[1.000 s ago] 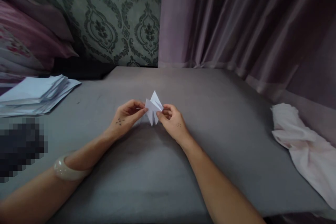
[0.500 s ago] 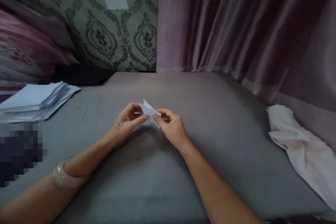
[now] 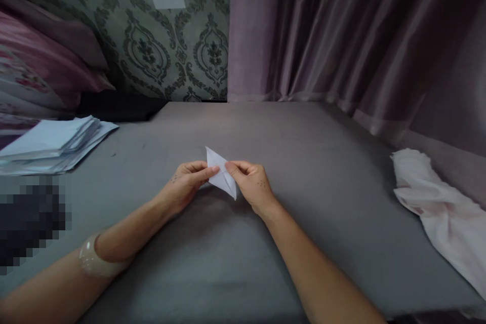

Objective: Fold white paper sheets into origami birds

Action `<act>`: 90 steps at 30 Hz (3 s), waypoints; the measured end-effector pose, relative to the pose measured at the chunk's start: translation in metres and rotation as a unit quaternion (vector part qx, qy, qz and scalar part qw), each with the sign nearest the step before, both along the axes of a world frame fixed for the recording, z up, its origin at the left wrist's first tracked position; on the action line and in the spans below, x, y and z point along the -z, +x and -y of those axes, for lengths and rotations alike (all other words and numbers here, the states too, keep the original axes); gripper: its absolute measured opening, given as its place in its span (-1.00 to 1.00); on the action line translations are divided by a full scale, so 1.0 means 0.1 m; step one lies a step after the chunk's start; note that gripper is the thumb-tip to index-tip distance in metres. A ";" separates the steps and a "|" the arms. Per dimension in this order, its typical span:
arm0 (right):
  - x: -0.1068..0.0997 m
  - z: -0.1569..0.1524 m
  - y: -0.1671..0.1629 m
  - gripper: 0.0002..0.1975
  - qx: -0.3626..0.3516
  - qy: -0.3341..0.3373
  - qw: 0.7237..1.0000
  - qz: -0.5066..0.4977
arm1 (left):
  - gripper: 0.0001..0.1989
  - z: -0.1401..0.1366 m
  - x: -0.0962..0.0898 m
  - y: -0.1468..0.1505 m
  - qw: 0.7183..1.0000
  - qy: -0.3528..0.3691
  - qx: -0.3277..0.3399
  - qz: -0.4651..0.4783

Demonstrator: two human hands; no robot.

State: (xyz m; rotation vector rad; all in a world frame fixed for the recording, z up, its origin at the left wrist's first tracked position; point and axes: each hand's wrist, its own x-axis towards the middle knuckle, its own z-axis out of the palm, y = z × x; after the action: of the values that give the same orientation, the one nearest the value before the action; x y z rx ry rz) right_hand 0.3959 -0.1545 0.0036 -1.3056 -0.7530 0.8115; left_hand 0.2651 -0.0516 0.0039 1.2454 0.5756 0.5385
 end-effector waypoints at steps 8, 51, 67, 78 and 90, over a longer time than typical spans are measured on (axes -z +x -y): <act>0.02 0.00 0.01 -0.75 0.019 -0.008 0.999 -0.041 | -0.80 0.00 0.00 0.00 1.000 -0.011 0.019 0.009; 0.05 -0.03 0.05 -0.65 0.095 -0.027 0.995 0.018 | -0.78 -0.07 0.06 0.03 0.995 -0.080 -0.057 -0.013; 0.06 -0.04 0.04 -0.76 0.116 -0.005 0.981 0.154 | -0.74 -0.03 0.05 0.04 0.998 0.041 -0.056 0.007; -0.01 -0.02 0.07 -0.64 0.073 0.000 0.996 -0.061 | -0.75 -0.05 0.04 0.03 0.995 -0.034 0.029 0.087; -0.01 -0.01 0.07 -0.60 0.051 -0.010 0.998 -0.030 | -0.75 -0.06 0.05 0.03 0.996 0.056 -0.011 0.062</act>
State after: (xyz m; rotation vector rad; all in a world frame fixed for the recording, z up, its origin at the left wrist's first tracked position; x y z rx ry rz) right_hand 0.4027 -0.1533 0.0047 -1.3196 -0.6275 0.7751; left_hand 0.2682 -0.0459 -0.0012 1.3033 0.4601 0.6692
